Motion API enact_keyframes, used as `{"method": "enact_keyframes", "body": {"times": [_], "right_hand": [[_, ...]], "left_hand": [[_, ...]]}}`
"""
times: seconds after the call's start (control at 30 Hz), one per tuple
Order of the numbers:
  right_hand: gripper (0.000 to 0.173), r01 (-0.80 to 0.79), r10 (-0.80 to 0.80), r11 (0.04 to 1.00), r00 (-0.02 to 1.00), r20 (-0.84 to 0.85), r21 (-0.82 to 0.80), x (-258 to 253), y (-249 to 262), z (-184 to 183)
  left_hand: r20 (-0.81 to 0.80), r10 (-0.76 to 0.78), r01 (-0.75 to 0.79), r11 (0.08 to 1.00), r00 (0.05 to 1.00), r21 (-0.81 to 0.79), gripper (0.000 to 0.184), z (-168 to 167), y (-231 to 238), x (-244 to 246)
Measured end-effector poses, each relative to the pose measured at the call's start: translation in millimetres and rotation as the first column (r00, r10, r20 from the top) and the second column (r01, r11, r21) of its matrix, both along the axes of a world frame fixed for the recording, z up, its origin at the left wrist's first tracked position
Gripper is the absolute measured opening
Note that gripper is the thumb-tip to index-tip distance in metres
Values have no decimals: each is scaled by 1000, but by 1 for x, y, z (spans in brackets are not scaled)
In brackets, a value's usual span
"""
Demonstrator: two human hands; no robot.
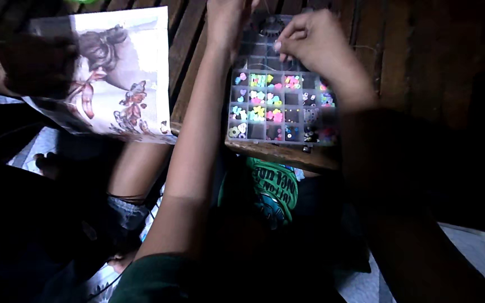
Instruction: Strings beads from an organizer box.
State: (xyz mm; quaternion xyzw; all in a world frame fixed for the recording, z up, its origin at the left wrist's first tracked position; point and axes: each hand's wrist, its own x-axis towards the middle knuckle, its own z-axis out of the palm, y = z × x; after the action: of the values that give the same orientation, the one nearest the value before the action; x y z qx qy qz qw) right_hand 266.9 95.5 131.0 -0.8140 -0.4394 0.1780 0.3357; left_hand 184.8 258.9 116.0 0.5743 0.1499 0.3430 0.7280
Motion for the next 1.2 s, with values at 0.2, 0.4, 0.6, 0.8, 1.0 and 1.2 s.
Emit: {"method": "enact_keyframes", "body": {"times": [0.2,0.4,0.6,0.8,1.0,1.2], "right_hand": [[19,-73,72,996,997,-18,-45,0,-4,-2],[23,-67,66,998,996,-60,-15,0,-6,-3],[24,-62,61,998,998,-34,-30,0,-5,-3],[29,-41,37,998,995,-93,-49,-1,-7,0],[26,-27,24,999,997,-71,-46,1,-8,-2],[29,-42,39,996,998,-39,-78,5,-7,-1]], "left_hand": [[-57,7,-3,997,998,78,22,-2,-8,-6],[-43,13,-12,1000,999,19,21,-1,-9,-8],[-34,38,-40,998,999,-43,21,1,-11,-9],[14,40,-39,996,999,-75,20,-1,-12,-10],[77,38,-30,993,996,-110,20,-2,-11,-11],[44,14,-12,999,999,-46,21,-3,-9,-9]]}}
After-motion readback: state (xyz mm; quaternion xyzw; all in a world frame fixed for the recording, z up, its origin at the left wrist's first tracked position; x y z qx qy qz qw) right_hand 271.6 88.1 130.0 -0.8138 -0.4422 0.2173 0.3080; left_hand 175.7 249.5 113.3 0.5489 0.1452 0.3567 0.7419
